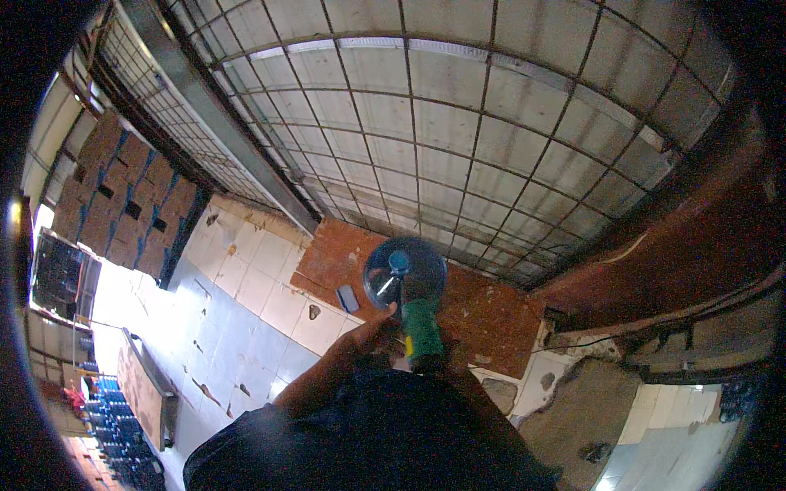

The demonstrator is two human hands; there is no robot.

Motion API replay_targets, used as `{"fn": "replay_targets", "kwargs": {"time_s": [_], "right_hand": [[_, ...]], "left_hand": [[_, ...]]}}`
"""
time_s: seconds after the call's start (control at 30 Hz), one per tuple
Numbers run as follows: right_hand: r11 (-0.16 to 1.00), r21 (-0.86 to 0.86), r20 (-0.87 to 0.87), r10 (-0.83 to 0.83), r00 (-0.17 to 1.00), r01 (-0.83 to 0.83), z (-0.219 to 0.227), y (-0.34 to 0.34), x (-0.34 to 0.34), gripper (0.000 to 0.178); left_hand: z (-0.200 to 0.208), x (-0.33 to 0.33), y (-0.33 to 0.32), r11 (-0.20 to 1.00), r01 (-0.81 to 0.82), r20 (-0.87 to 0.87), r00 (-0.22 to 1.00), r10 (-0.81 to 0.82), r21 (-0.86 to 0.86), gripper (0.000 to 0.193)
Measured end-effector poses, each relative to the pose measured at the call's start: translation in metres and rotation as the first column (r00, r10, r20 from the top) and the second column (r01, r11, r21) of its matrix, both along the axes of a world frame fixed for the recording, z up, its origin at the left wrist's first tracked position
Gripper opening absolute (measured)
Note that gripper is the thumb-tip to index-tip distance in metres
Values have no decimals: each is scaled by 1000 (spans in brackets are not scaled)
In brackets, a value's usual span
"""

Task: The person repeatedly picks up large blue water jugs, places them on a wooden table, and uses a green handheld sealing tool to press down on the caps. The person then carries the sealed jugs to a storage area and stacks them with other jugs before returning to repeat the process.

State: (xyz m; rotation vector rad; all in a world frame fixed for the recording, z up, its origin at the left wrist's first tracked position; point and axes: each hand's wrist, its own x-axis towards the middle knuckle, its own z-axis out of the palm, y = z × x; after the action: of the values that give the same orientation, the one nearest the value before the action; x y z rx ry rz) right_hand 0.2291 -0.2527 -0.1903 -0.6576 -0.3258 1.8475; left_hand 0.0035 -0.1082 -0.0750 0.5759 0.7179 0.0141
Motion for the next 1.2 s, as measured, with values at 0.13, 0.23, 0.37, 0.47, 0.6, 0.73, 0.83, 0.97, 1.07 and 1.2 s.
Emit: {"fn": "replay_targets", "kwargs": {"time_s": [0.13,0.23,0.37,0.47,0.6,0.73,0.83,0.97,1.07,1.2], "right_hand": [[991,97,491,36,871,-95,11,3,-30,53],[952,105,965,-27,262,-287,32,6,-50,53],[942,-59,952,-46,-303,-330,57,12,-76,53],[959,-45,939,-55,-339,-280,81,19,-100,56],[999,-14,996,11,-93,-34,64,26,-136,65],[997,53,934,-68,-351,-53,42,28,-177,69],[973,129,955,-174,-241,-190,87,47,-204,75],[984,-62,962,14,-273,-166,143,77,-239,77],[985,-131,955,96,-280,-108,158,98,-257,77],[997,45,887,-67,-457,-60,151,125,-277,69]], "left_hand": [[16,-3,-21,984,-47,-37,998,54,172,85],[1,-17,-15,965,53,-67,997,-37,258,82],[3,-37,-5,957,56,-89,996,-32,283,62],[-1,-52,11,972,118,-35,993,-113,205,54],[-42,-71,46,887,327,-1,938,-346,326,72],[15,-98,78,723,480,-207,875,-438,497,51],[-37,-117,107,763,455,-164,887,-431,458,49],[-58,-140,137,856,409,-70,910,-408,316,49],[-25,-147,156,916,350,-47,936,-348,196,49],[-64,-156,177,977,206,69,976,-209,48,52]]}}
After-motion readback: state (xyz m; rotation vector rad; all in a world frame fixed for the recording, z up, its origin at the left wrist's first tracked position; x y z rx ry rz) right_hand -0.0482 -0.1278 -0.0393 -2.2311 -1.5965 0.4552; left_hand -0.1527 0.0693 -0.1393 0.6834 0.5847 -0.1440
